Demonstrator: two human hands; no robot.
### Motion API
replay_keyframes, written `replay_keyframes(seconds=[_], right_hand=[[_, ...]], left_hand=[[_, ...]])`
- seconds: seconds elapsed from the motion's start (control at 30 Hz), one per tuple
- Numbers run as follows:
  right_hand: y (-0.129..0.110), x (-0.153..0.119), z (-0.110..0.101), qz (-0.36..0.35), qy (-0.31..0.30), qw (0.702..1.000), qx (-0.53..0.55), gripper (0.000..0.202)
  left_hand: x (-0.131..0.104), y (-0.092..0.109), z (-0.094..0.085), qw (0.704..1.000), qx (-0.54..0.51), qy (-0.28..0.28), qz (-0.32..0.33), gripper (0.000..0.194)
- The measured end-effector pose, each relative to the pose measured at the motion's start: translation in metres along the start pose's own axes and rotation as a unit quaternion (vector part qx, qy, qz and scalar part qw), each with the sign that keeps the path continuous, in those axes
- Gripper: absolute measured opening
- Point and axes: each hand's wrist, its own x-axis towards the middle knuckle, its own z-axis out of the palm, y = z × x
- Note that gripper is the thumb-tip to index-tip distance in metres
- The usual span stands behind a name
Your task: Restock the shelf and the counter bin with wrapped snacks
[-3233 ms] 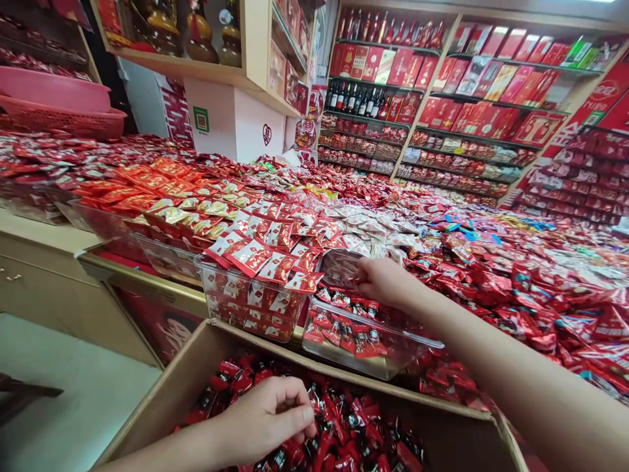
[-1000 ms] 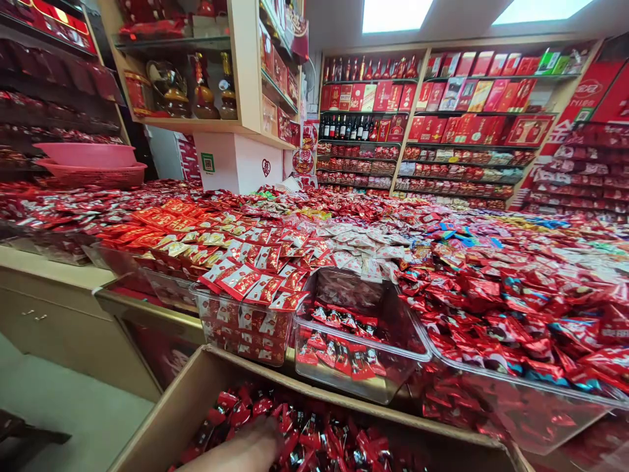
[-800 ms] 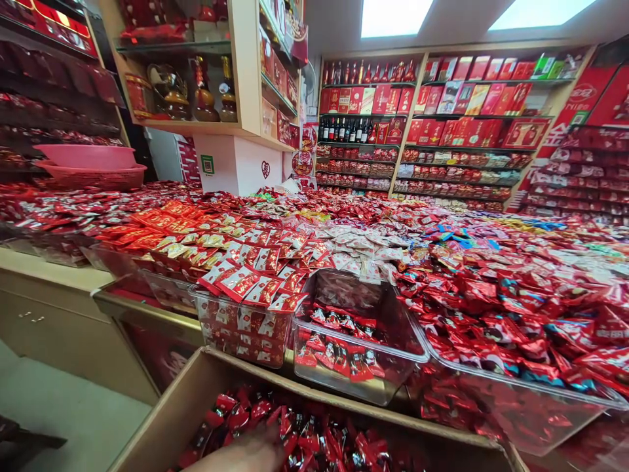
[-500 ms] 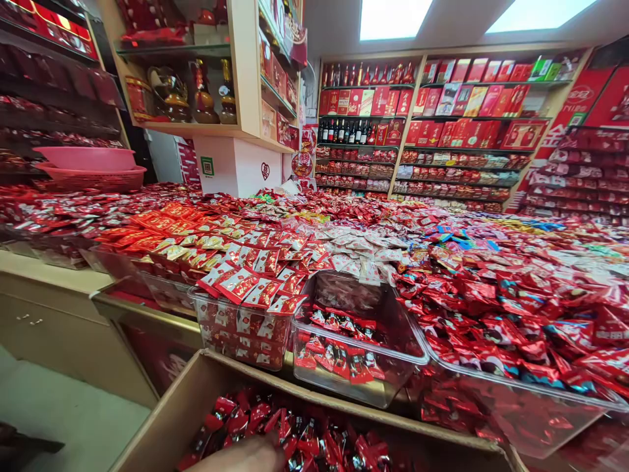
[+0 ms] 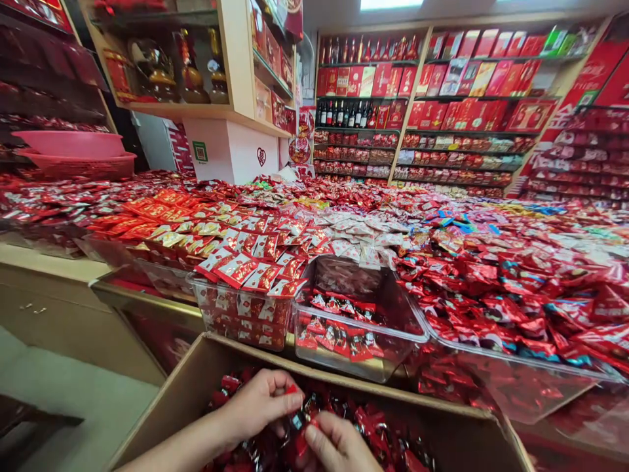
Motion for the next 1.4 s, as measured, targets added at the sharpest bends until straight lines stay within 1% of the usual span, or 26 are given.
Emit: replay_keyframes(seconds=[0.03,0.07,0.2,0.3,0.37,0.53,0.7,0.8,0.87,0.9,1.0,1.07,1.13,1.23,1.3,1.4], right_hand=[[-0.004,-0.002,0.0,0.004,0.01,0.998,0.055,0.047],[-0.009,-0.004,0.0,0.005,0.017,0.996,0.084,0.045],[-0.022,-0.009,-0.001,0.011,0.028,0.992,0.126,0.04],[-0.02,-0.008,-0.002,0.023,0.039,0.989,0.141,0.039],[-0.017,-0.007,-0.002,0.027,0.043,0.988,0.146,0.04],[-0.009,-0.005,0.0,0.044,0.065,0.988,0.134,0.039],[-0.011,-0.006,-0.003,0.022,0.074,0.995,0.061,0.038],[-0.012,-0.006,-0.006,0.008,0.083,0.996,0.003,0.036],[-0.012,-0.006,-0.007,0.004,0.094,0.994,-0.059,0.033],[-0.012,-0.006,-0.007,0.001,0.109,0.989,-0.101,0.031],[-0.012,-0.008,-0.004,-0.028,0.161,0.961,-0.225,0.024],[-0.011,-0.01,0.0,-0.044,0.158,0.951,-0.263,0.021],[-0.007,-0.01,0.003,-0.054,0.125,0.949,-0.286,0.025],[0.003,-0.008,0.005,-0.088,0.095,0.939,-0.32,0.039],[0.01,-0.006,0.004,-0.099,0.093,0.933,-0.332,0.043],[0.017,-0.003,0.004,-0.065,0.107,0.927,-0.353,0.035]], left_hand=[[0.0,0.002,-0.001,1.0,-0.022,0.004,0.0,0.039],[0.0,0.003,-0.001,0.999,-0.038,0.003,-0.005,0.04],[-0.003,0.008,-0.002,0.996,-0.08,-0.027,-0.036,0.041],[-0.005,0.01,-0.001,0.994,-0.094,-0.044,-0.043,0.041],[-0.005,0.01,-0.001,0.995,-0.082,-0.053,-0.033,0.037],[-0.003,0.008,-0.002,0.998,-0.033,-0.043,-0.01,0.028],[-0.004,0.009,-0.003,0.999,-0.002,-0.034,-0.021,0.023],[-0.004,0.005,-0.003,0.998,0.058,-0.027,-0.026,0.025],[-0.003,0.001,-0.003,0.994,0.102,-0.014,-0.025,0.027],[-0.003,-0.001,-0.003,0.993,0.118,-0.003,-0.023,0.025],[-0.002,-0.007,0.0,0.988,0.145,0.043,-0.023,0.017],[-0.002,-0.01,0.003,0.986,0.15,0.06,-0.028,0.015],[-0.003,-0.011,0.006,0.987,0.145,0.055,-0.035,0.013],[-0.005,-0.011,0.01,0.994,0.093,0.022,-0.054,0.015],[-0.006,-0.01,0.012,0.996,0.054,0.0,-0.068,0.023],[-0.006,-0.009,0.013,0.996,0.019,-0.026,-0.088,0.043]])
